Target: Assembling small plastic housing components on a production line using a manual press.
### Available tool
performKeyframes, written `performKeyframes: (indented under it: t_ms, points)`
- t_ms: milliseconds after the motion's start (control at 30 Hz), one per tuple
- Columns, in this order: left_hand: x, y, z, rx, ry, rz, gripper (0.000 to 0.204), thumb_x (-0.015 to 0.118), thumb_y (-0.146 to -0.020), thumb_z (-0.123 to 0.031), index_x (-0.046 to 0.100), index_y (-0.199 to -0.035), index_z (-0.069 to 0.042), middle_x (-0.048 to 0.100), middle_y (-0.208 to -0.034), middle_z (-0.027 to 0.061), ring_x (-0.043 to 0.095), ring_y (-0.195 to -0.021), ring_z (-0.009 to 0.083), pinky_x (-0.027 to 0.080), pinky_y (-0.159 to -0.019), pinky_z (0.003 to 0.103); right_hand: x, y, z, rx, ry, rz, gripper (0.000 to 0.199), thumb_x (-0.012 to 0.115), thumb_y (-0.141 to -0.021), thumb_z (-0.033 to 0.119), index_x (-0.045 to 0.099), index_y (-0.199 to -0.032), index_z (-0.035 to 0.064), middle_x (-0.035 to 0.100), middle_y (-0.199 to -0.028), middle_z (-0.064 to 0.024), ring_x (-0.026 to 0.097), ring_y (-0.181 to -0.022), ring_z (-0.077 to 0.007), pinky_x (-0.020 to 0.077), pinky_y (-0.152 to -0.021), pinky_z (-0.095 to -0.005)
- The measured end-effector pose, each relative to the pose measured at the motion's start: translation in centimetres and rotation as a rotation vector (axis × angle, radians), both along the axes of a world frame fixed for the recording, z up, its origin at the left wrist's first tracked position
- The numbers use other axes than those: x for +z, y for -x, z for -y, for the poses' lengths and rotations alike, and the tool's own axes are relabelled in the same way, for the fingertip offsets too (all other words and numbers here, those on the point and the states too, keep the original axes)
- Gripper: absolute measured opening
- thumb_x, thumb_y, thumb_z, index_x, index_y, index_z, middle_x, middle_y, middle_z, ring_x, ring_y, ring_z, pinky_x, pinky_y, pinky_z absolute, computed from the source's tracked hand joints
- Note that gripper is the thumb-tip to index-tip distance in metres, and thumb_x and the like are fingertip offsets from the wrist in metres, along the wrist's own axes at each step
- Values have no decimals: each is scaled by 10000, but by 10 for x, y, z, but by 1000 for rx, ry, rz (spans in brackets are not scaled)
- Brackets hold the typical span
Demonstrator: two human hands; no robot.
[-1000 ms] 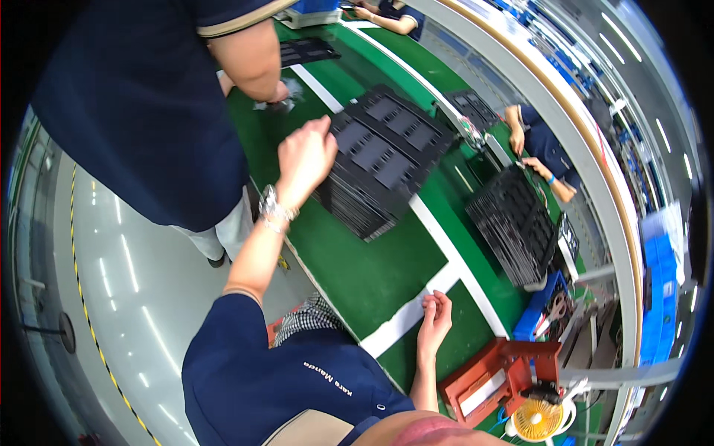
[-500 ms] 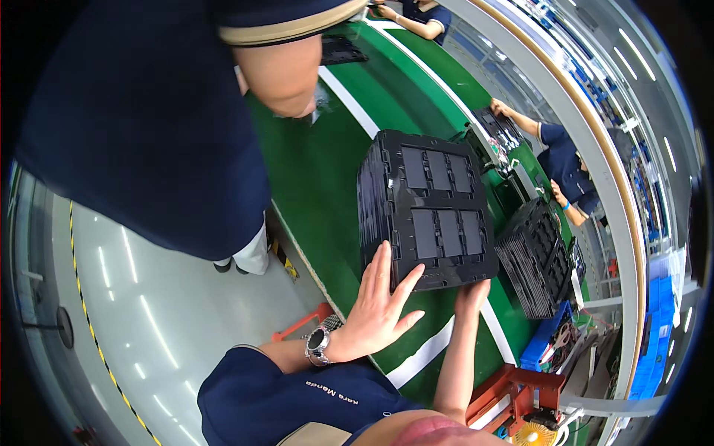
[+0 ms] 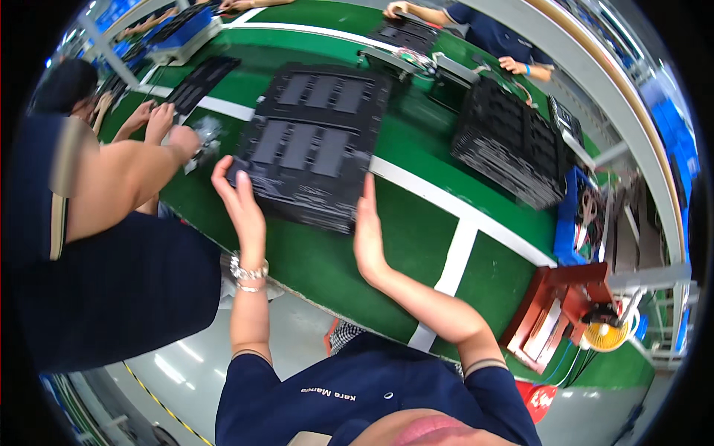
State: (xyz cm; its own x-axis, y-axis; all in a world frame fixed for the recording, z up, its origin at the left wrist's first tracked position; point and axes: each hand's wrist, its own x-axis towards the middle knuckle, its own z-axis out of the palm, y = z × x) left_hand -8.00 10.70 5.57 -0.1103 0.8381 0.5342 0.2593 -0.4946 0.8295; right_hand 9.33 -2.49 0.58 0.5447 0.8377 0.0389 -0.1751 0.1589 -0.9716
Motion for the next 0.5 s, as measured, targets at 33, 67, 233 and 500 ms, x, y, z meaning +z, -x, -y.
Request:
performKeyframes:
  t_ms: [33,67,233,500]
  points:
    - [-3,-4,-17,-3,6,48,375,474,-1063,-178,471,-1387,11,483,-1420,134,419,-1363,245,262,-1181,366,15,3,-15,55,9,87,621,364,-1110,342,187,-1590,-10,178,-1671,-154,154,-1549,-269,128,-1258,-337]
    - [-3,-6,-33,-1,10,94,361,478,-1056,-166,482,-1372,8,488,-1408,130,426,-1349,242,269,-1175,364,23,3,-27,115,17,171,677,363,-1108,352,115,-1621,-15,94,-1712,-172,84,-1585,-282,90,-1271,-333]
    - [-8,3,-110,3,-44,222,309,475,-1039,-118,509,-1325,-7,513,-1343,136,471,-1276,244,328,-1136,369,27,1,-68,191,42,343,785,497,-1065,370,94,-1621,-12,92,-1706,-206,134,-1578,-301,161,-1259,-348]
    - [-5,10,-171,-38,-36,537,312,445,-977,-113,589,-1240,-27,564,-1212,84,571,-1064,186,481,-955,325,22,16,-103,345,36,477,872,586,-999,359,117,-1597,-69,82,-1671,-305,149,-1564,-383,216,-1255,-396]
